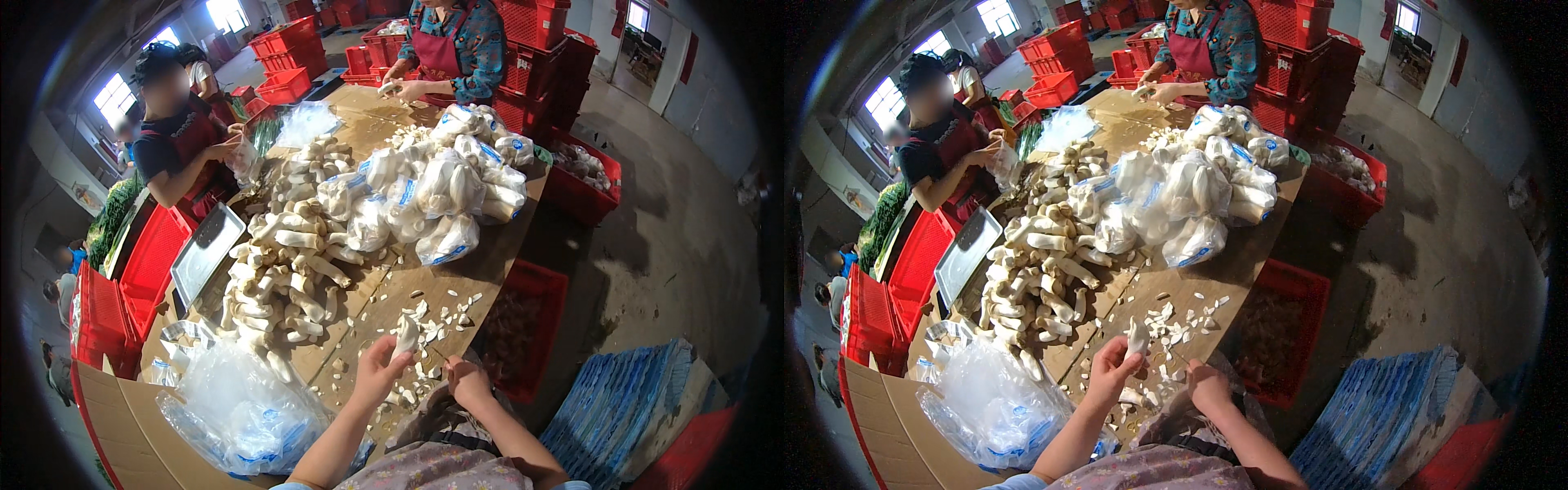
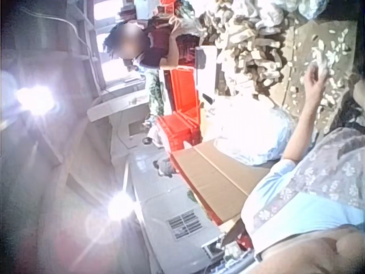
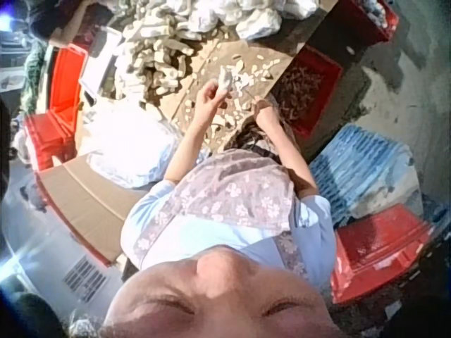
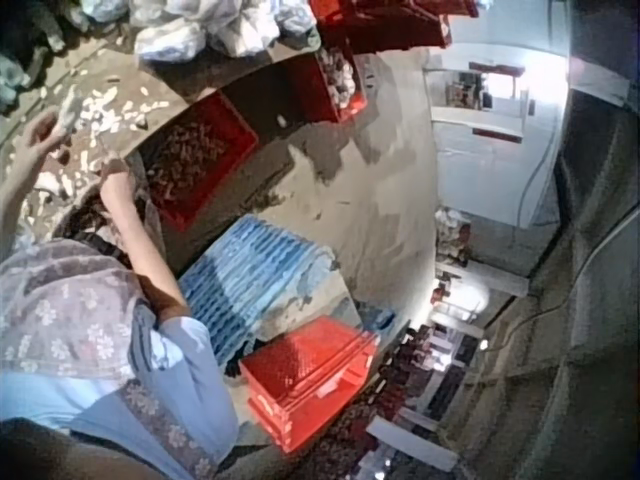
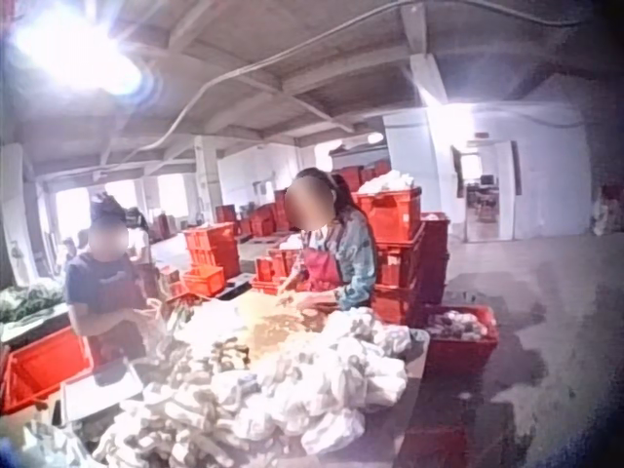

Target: The person trims the base of white mushrooms using a small knife, then places the trimmed mushrooms into a plastic bag. The person repeats this process for multiple mushrooms while seated at a table with other workers.

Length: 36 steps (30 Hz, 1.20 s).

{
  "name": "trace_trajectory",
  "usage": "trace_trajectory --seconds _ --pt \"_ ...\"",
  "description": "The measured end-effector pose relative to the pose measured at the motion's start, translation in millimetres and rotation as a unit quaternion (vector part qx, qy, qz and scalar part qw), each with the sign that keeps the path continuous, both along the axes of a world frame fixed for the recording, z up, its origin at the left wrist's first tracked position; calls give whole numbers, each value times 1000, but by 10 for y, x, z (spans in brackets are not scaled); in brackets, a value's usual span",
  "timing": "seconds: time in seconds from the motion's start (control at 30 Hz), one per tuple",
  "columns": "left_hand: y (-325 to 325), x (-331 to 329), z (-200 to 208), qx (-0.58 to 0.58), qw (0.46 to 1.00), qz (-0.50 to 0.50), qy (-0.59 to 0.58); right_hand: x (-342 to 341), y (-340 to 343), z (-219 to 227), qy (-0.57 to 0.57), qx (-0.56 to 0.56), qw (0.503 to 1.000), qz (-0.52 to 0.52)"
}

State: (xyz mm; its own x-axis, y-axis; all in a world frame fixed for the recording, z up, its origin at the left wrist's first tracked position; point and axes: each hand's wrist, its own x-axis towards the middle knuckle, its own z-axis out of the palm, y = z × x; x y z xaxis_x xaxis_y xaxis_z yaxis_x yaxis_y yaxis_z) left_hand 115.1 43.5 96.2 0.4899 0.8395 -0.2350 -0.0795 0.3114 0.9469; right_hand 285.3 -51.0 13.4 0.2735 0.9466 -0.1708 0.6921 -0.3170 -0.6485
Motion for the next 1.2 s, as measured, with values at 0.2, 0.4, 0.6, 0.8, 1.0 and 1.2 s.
trace_trajectory --seconds 0.2,0.4,0.6,0.8,1.0,1.2 --pt "-33 -63 -184 249 943 76 209 -13 72 36 206 35 976 -64" --pt "-123 71 35 385 879 68 274 -13 190 506 425 176 880 -119" --pt "-224 258 51 421 864 -7 277 20 170 539 402 117 899 -131" --pt "-130 86 -93 407 857 -40 314 508 62 355 305 181 905 -235" --pt "184 -264 -290 347 887 79 294 1089 -232 548 69 210 893 -393" --pt "272 -385 -408 408 766 -89 489 1124 -285 218 78 207 910 -351"
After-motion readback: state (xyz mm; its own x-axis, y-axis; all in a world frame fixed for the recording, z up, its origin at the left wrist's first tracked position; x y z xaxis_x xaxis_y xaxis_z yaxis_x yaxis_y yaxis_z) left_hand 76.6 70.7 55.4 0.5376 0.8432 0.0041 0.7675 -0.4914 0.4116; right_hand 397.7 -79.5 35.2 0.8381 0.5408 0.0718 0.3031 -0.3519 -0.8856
